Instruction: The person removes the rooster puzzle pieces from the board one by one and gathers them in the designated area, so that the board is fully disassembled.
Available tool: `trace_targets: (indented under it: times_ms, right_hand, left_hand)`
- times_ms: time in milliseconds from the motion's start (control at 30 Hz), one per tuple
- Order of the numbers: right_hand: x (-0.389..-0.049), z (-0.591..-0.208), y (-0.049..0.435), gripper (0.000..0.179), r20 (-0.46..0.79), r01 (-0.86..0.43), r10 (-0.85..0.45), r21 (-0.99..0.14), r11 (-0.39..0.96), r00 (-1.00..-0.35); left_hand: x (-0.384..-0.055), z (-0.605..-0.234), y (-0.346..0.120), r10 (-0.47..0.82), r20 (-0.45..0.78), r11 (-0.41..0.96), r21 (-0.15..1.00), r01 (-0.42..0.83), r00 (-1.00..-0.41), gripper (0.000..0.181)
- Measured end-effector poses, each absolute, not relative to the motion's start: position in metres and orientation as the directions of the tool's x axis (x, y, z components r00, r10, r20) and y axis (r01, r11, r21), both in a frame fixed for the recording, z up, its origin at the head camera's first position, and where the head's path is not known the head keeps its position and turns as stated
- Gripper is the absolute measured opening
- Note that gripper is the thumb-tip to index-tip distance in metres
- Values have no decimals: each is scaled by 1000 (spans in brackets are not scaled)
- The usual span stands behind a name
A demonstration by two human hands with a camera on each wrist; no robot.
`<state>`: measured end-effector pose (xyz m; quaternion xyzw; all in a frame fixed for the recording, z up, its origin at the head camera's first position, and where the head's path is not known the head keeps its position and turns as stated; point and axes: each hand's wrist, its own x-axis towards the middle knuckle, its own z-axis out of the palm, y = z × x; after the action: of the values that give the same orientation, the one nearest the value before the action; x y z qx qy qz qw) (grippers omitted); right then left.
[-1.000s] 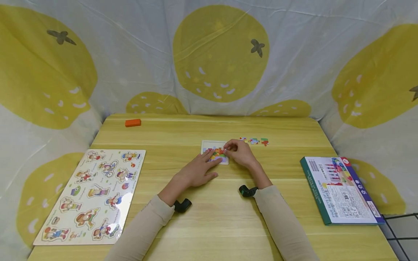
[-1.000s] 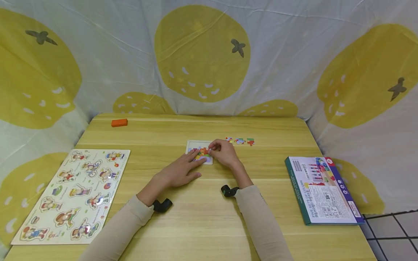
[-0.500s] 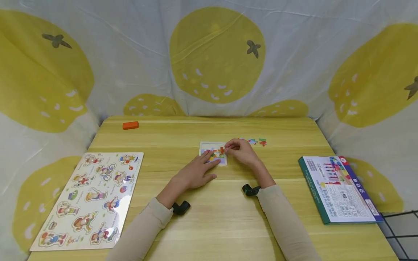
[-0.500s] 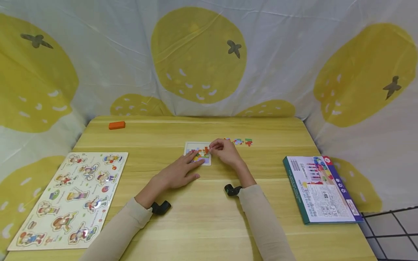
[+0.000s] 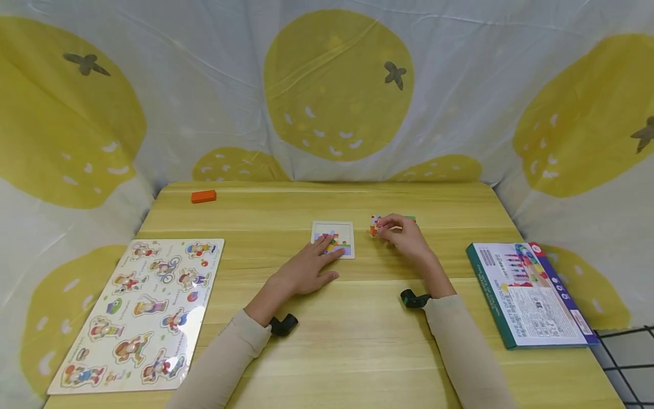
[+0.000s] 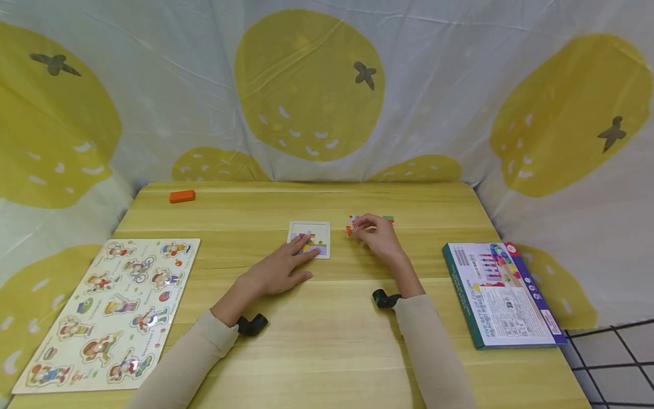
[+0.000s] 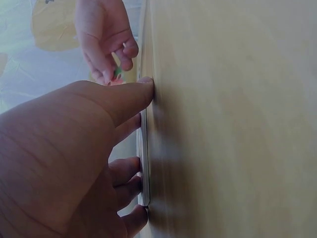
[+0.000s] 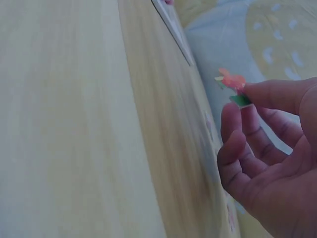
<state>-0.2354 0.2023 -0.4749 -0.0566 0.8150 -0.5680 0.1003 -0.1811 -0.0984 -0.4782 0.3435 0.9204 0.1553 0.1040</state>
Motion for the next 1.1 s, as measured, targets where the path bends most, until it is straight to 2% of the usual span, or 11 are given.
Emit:
trace_targets:
  times_ms: [267, 733, 933, 1100]
  right_hand:
    - [-230, -480, 238, 25, -104, 58, -92, -912, 406, -990]
    - [-227, -485, 273, 35, -126, 103, -34, -913, 395, -991]
    - [-225, -483, 284, 39, -125, 114, 9, -878, 464, -992]
    - [-225, -483, 290, 36, -105, 120, 59, -836, 535, -993]
  left_hand:
    - [-181, -481, -97, 662, -85, 721, 344, 602, -744, 61]
    - [-181, -480, -98, 668, -73, 713, 347, 609, -741, 61]
    - [-179, -474, -98, 670, -80, 711, 355, 607, -738, 61]
    - [-179, -474, -98, 665, -92, 717, 354, 600, -741, 61]
